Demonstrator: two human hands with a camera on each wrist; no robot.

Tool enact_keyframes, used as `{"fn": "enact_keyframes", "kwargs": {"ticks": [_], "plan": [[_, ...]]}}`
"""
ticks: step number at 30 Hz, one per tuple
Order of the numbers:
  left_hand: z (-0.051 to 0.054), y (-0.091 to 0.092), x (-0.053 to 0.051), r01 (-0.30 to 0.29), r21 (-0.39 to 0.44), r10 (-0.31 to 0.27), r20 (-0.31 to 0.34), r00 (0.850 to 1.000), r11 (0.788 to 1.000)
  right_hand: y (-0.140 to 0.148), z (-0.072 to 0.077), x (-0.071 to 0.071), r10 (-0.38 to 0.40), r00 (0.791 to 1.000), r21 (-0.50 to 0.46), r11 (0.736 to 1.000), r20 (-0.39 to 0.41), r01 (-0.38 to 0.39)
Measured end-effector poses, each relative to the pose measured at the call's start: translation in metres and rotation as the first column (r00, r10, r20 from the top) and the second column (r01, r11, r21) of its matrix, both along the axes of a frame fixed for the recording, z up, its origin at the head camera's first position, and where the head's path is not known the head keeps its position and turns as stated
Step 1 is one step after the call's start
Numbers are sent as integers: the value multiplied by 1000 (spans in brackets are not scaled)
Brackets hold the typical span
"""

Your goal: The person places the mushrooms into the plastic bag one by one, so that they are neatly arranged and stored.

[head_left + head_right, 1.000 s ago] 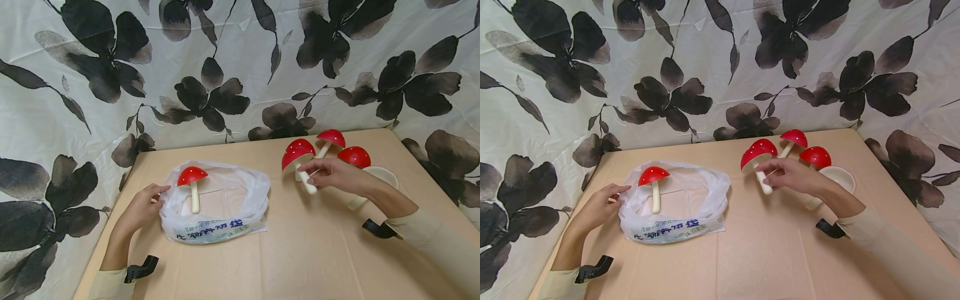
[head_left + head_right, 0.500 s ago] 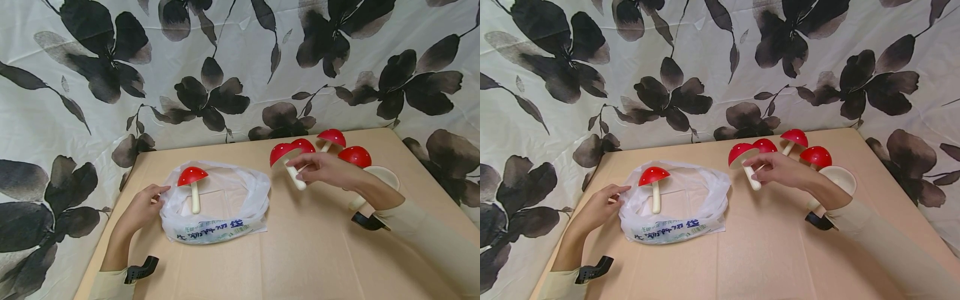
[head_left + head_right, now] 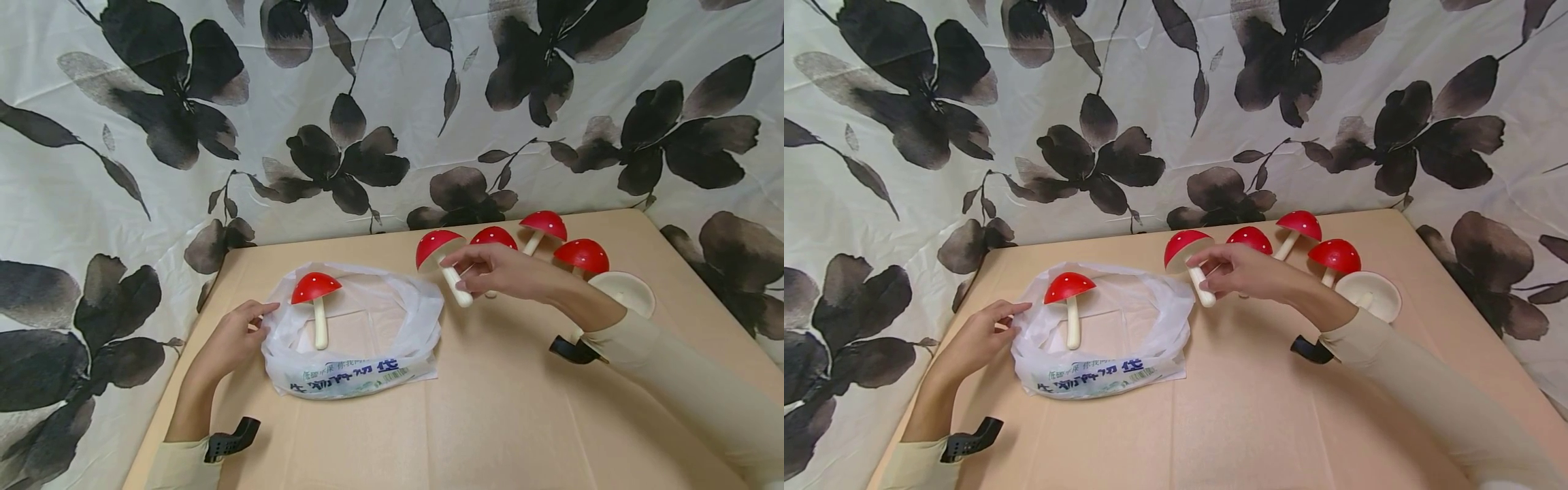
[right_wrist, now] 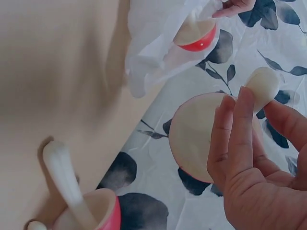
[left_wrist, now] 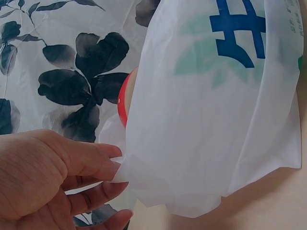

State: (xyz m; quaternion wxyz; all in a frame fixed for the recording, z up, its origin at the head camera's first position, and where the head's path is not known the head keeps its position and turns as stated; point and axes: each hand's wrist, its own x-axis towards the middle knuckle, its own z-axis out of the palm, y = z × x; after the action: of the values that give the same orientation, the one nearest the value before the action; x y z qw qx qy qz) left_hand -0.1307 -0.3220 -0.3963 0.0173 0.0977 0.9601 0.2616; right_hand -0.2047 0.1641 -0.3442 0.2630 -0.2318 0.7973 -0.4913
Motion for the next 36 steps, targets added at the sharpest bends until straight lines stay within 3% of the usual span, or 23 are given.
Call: {"fn": "enact_keyframes", "kwargs": {"ticks": [13,27,36], "plan": [[0,-1,-1,-3,-6,3,3,1000,1000,-32,5,-9,86,996,-21,996,-39,-87],[2,0,0,0,-2,0,-1,1000,1000,-65,17,-17,184,981,21,983,-58,-183],[1,1,1,3,4,-3,-9,1000,1000,-86,16,-26,198,980,43,979,-17,-197]]}}
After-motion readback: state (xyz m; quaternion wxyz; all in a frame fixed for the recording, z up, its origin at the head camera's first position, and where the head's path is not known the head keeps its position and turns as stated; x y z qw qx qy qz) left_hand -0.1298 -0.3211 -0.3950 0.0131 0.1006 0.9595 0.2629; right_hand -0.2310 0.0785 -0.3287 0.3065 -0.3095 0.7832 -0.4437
